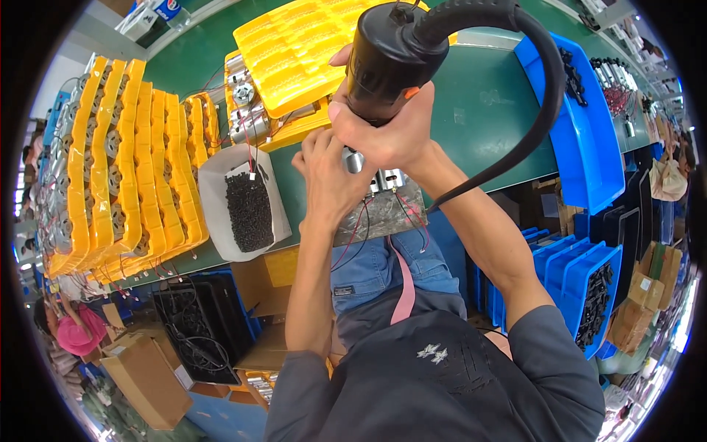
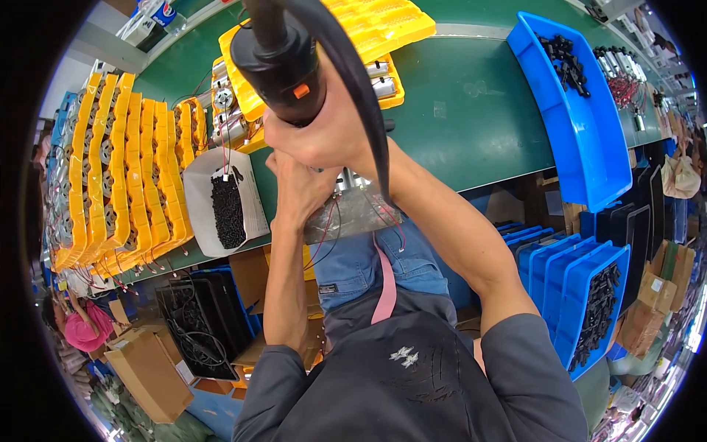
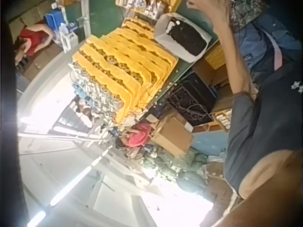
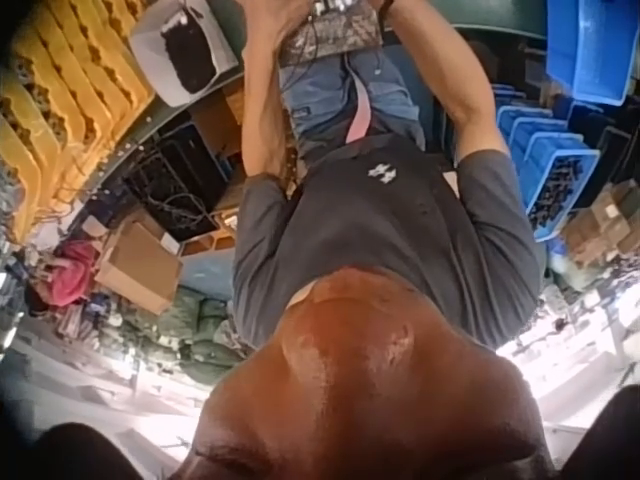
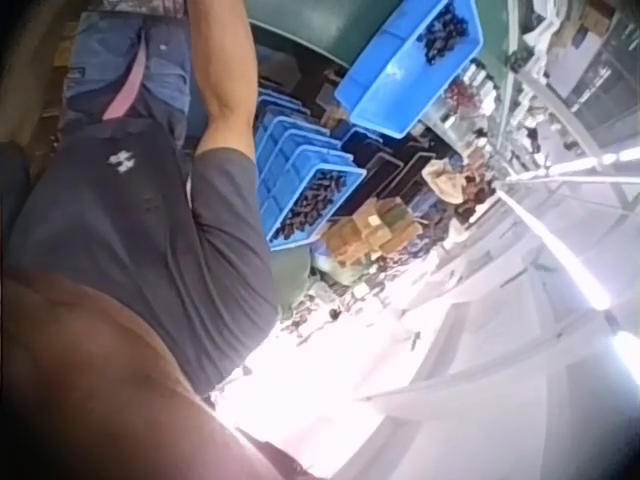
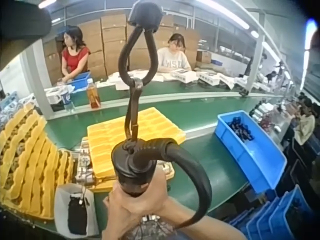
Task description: Assemble electric motor components using an electric screwdriver and organize them into bins.
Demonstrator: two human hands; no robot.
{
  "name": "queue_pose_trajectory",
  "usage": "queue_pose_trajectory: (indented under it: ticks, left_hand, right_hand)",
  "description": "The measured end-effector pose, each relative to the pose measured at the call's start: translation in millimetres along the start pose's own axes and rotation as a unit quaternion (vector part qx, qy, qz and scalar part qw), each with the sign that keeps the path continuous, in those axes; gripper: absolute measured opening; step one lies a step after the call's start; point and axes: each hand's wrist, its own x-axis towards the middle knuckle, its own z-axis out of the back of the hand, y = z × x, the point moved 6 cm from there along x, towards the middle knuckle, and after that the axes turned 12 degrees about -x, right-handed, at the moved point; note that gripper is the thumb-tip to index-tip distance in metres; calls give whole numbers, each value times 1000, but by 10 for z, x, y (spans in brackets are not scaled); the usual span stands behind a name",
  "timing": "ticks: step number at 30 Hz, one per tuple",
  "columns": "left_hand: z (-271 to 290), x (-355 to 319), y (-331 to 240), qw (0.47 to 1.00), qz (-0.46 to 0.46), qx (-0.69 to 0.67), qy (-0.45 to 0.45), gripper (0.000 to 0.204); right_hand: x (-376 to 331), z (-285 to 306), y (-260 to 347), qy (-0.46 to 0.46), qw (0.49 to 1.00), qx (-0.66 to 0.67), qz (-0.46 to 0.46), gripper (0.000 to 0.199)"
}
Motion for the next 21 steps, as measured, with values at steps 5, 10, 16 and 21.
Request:
queue_pose_trajectory:
  ticks: [5,10,16,21]
  left_hand:
    - [-26,-6,60,999,22,-15,22,39]
    - [-6,20,65,1000,20,-10,4,34]
    - [26,-8,76,999,22,-23,-15,29]
    - [-14,-20,124,999,30,-30,-5,35]
  right_hand:
    - [26,-94,23,13,999,-23,25,26]
    - [94,-153,-9,39,997,-73,-1,21]
    - [146,-223,-4,75,993,-58,-76,25]
    - [135,-356,-78,125,989,-66,-47,23]
